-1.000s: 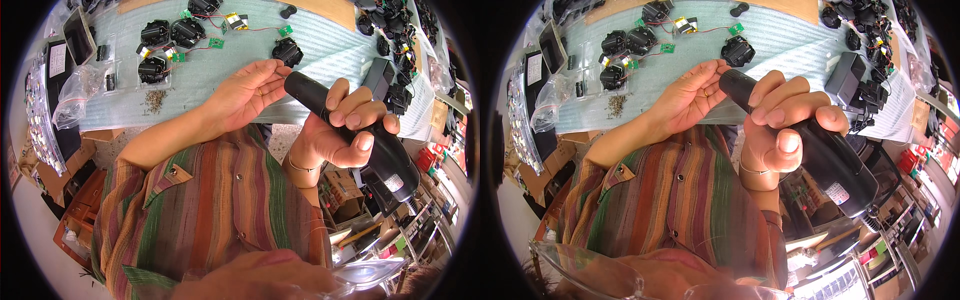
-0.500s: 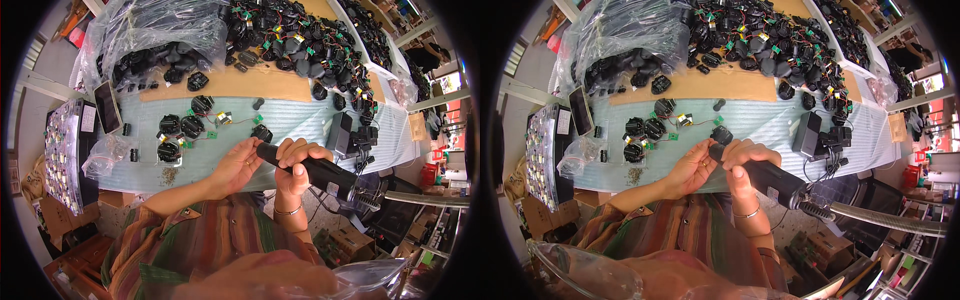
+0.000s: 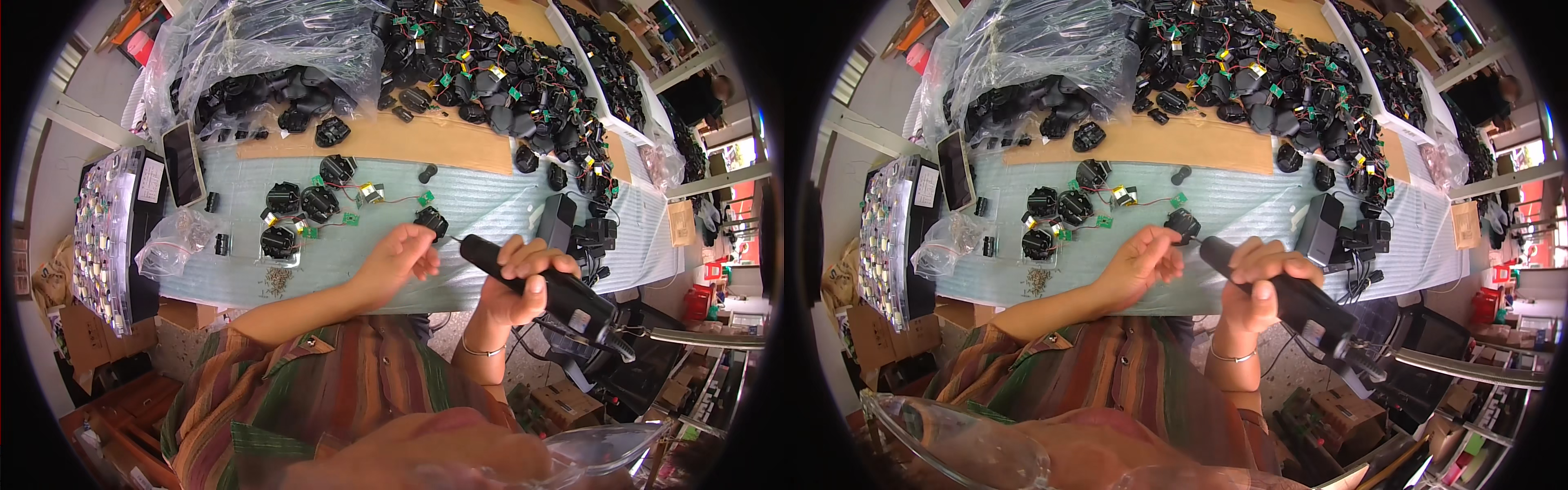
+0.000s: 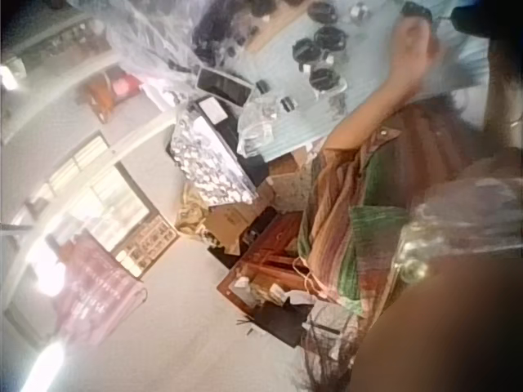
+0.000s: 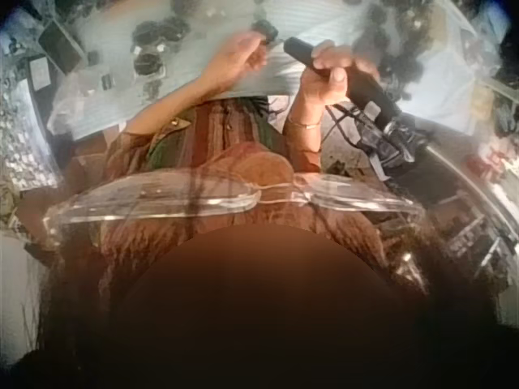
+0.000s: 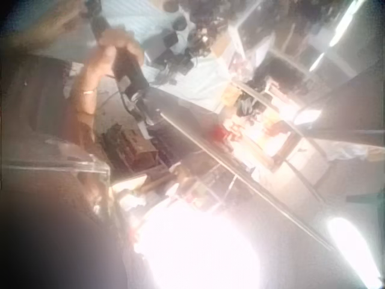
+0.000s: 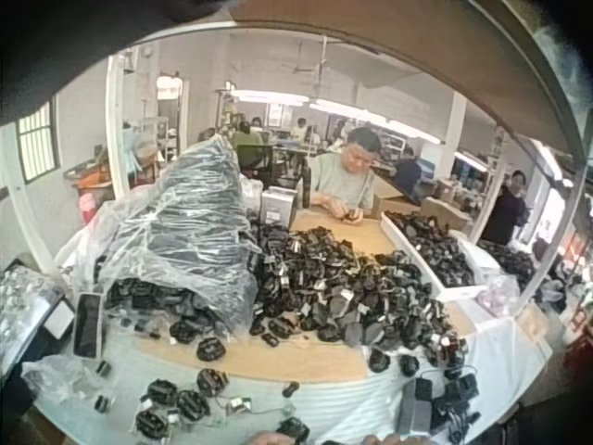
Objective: The person uses a handheld electric screwdriver to fasten screws into small black electronic components on a workbench. After securing several units, the person empties a plastic tray of similar components onto the table and begins sorting and inspecting them by hand.
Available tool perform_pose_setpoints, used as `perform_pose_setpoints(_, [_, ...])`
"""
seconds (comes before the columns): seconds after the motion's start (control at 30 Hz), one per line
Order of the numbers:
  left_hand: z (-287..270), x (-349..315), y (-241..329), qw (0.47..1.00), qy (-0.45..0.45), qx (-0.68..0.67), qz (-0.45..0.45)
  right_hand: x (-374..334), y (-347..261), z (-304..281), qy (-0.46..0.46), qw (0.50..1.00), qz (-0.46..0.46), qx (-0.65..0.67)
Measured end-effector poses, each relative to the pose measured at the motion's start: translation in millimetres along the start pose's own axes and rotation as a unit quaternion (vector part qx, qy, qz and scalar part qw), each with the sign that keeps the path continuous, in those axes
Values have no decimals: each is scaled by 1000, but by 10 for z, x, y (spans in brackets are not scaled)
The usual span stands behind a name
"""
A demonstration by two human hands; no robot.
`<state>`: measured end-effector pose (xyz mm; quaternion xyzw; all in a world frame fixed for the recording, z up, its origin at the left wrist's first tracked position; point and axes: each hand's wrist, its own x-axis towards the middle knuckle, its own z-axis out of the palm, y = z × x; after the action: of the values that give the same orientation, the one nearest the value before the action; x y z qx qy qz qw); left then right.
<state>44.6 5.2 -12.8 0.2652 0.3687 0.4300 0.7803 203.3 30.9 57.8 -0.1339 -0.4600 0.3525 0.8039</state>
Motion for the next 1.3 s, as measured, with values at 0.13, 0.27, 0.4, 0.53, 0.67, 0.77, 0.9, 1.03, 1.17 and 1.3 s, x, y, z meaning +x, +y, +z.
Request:
perform_pose_setpoints(0.13, [-36,165,221,657,96,623,415,111,-80,-170,28,999,-30,-21])
perform_pose_setpoints(0.27, [-42,312,247,531,116,744,387,143,-117,-230,46,998,-35,-36])
perform_pose_setpoints(0.4, [-45,416,135,539,107,757,352,106,-144,-235,36,998,-38,-31])
perform_pose_setpoints(0.53, [-169,360,159,610,62,716,333,51,-155,-238,33,999,-8,-8])
perform_pose_setpoints(0.67, [-252,-68,330,664,-21,708,240,-48,-157,-243,-3,999,47,26])
perform_pose_setpoints(0.77, [-439,-264,238,680,-73,686,250,-160,-60,-155,-30,994,99,40])
perform_pose_setpoints(0.9, [-506,-432,70,631,-9,690,356,-267,132,-24,-61,984,147,77])
perform_pose_setpoints(1.03, [-632,-463,-139,598,12,694,400,-295,274,80,-99,980,163,56])
perform_pose_setpoints(1.17, [-638,-479,-175,600,20,693,399,-276,360,123,-127,971,197,39])
perform_pose_setpoints(1.3, [-628,-478,-158,604,12,688,403,-294,400,196,-125,970,205,38])
